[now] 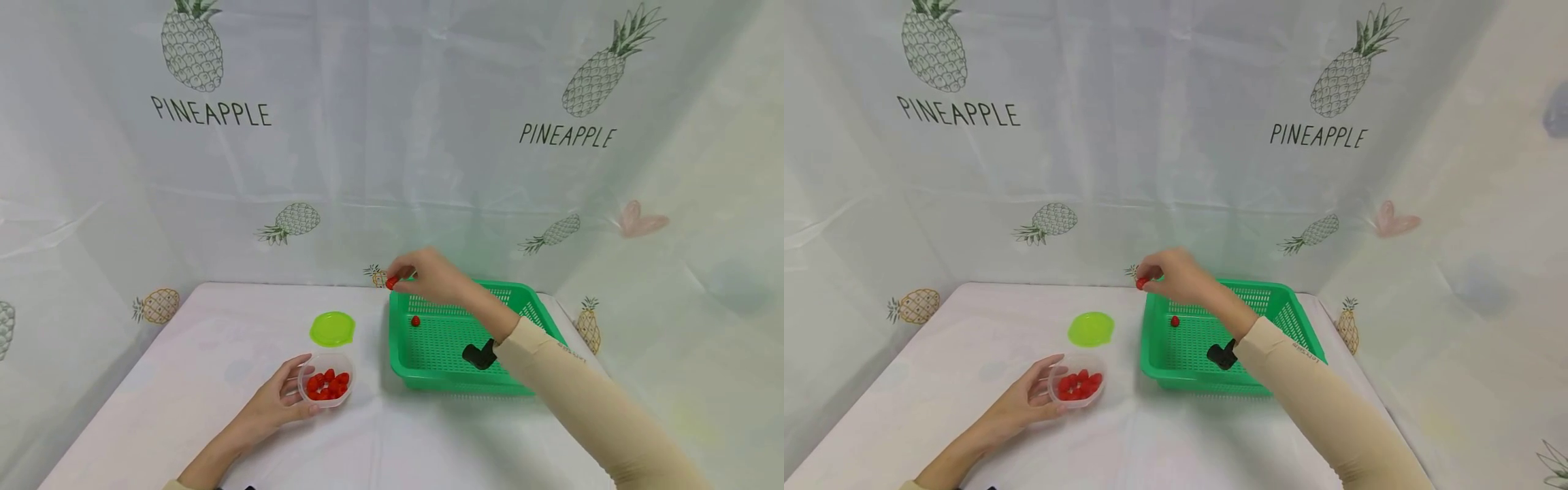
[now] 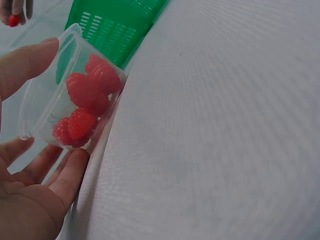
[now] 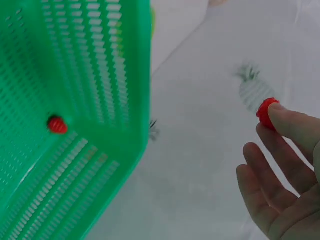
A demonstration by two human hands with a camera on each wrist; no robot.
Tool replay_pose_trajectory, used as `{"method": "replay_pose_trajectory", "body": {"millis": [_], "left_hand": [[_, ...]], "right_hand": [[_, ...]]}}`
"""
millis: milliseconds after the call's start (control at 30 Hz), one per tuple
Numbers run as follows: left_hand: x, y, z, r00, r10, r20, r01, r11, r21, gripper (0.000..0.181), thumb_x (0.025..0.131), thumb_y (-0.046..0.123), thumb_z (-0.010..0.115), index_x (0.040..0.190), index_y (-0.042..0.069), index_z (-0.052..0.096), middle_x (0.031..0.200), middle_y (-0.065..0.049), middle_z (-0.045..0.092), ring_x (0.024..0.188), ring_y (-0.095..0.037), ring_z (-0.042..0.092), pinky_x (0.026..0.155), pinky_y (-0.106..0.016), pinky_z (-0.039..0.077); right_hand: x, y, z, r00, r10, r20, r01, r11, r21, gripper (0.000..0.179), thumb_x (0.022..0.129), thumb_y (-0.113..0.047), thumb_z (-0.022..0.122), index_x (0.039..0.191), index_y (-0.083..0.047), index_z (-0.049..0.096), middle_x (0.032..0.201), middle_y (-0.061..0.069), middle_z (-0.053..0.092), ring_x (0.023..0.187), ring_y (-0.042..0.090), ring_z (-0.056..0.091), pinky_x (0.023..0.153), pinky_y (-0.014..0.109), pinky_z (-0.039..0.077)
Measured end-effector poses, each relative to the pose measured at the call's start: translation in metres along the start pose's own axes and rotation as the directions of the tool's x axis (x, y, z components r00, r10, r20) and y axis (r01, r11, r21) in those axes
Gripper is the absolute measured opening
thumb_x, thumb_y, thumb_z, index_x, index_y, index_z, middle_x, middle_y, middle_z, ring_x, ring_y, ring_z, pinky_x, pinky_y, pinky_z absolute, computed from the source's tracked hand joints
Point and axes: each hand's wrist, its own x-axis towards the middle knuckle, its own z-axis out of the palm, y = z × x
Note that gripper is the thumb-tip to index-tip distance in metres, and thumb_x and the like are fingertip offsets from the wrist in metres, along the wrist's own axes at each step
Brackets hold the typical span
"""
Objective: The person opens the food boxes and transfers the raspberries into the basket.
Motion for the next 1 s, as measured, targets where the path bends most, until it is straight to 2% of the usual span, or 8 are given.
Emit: {"method": "replay_pose_trajectory", "body": {"millis": [133, 267, 533, 833, 867, 1000], "left_hand": [[-0.002, -0.001, -0.001, 1.0, -0.014, -0.001, 0.014, 1.0, -0.001, 0.094, 0.086, 0.022, 0.091, 0.162, 0.028, 0.036, 0.161, -0.015, 0.046, 0.147, -0.036, 0.048, 0.11, -0.032, 0.053], [-0.004, -0.002, 0.0, 1.0, -0.014, 0.002, 0.014, 1.0, -0.001, 0.093, 0.087, 0.023, 0.091, 0.162, 0.028, 0.037, 0.161, -0.015, 0.046, 0.147, -0.036, 0.048, 0.11, -0.032, 0.053], [-0.004, -0.004, -0.001, 1.0, 0.001, 0.009, -0.001, 1.0, 0.005, 0.093, 0.087, 0.023, 0.091, 0.162, 0.028, 0.036, 0.161, -0.016, 0.046, 0.146, -0.036, 0.049, 0.11, -0.032, 0.053], [-0.004, -0.002, -0.002, 1.0, 0.007, 0.015, -0.007, 1.0, 0.003, 0.095, 0.087, 0.023, 0.09, 0.163, 0.025, 0.034, 0.162, -0.017, 0.045, 0.147, -0.037, 0.048, 0.11, -0.031, 0.053], [-0.004, -0.002, -0.002, 1.0, 0.004, 0.015, -0.005, 1.0, 0.005, 0.095, 0.087, 0.023, 0.09, 0.164, 0.025, 0.034, 0.162, -0.016, 0.045, 0.147, -0.037, 0.047, 0.109, -0.031, 0.053], [-0.003, -0.002, -0.002, 1.0, 0.002, 0.012, -0.002, 1.0, 0.006, 0.095, 0.087, 0.023, 0.091, 0.163, 0.025, 0.034, 0.162, -0.016, 0.045, 0.147, -0.037, 0.047, 0.109, -0.031, 0.053]], "right_hand": [[0.003, 0.025, -0.003, 1.0, -0.013, 0.004, 0.013, 1.0, -0.011, 0.012, 0.096, -0.005, 0.078, 0.108, -0.006, 0.079, 0.103, 0.002, 0.079, 0.096, 0.017, 0.074, 0.086, 0.035, 0.062], [0.002, 0.05, 0.0, 1.0, 0.01, 0.018, -0.009, 1.0, -0.023, 0.014, 0.097, -0.006, 0.078, 0.111, -0.005, 0.079, 0.106, 0.007, 0.078, 0.098, 0.022, 0.074, 0.087, 0.037, 0.063], [-0.003, 0.097, 0.007, 0.998, 0.065, 0.023, -0.063, 0.996, -0.058, 0.013, 0.098, -0.008, 0.077, 0.111, -0.005, 0.078, 0.105, 0.005, 0.078, 0.1, 0.025, 0.074, 0.088, 0.042, 0.062], [-0.007, 0.127, 0.016, 0.992, 0.122, 0.025, -0.12, 0.989, -0.081, 0.013, 0.097, -0.008, 0.079, 0.109, -0.007, 0.08, 0.104, 0.004, 0.079, 0.095, 0.021, 0.075, 0.086, 0.043, 0.062], [-0.007, 0.13, 0.018, 0.993, 0.119, 0.027, -0.116, 0.989, -0.092, 0.012, 0.097, -0.008, 0.079, 0.108, -0.007, 0.08, 0.103, 0.004, 0.079, 0.094, 0.02, 0.075, 0.09, 0.044, 0.061], [-0.008, 0.141, 0.027, 0.992, 0.116, 0.045, -0.11, 0.985, -0.13, 0.013, 0.097, -0.008, 0.079, 0.109, -0.007, 0.08, 0.105, 0.005, 0.078, 0.094, 0.02, 0.074, 0.09, 0.045, 0.061]]}}
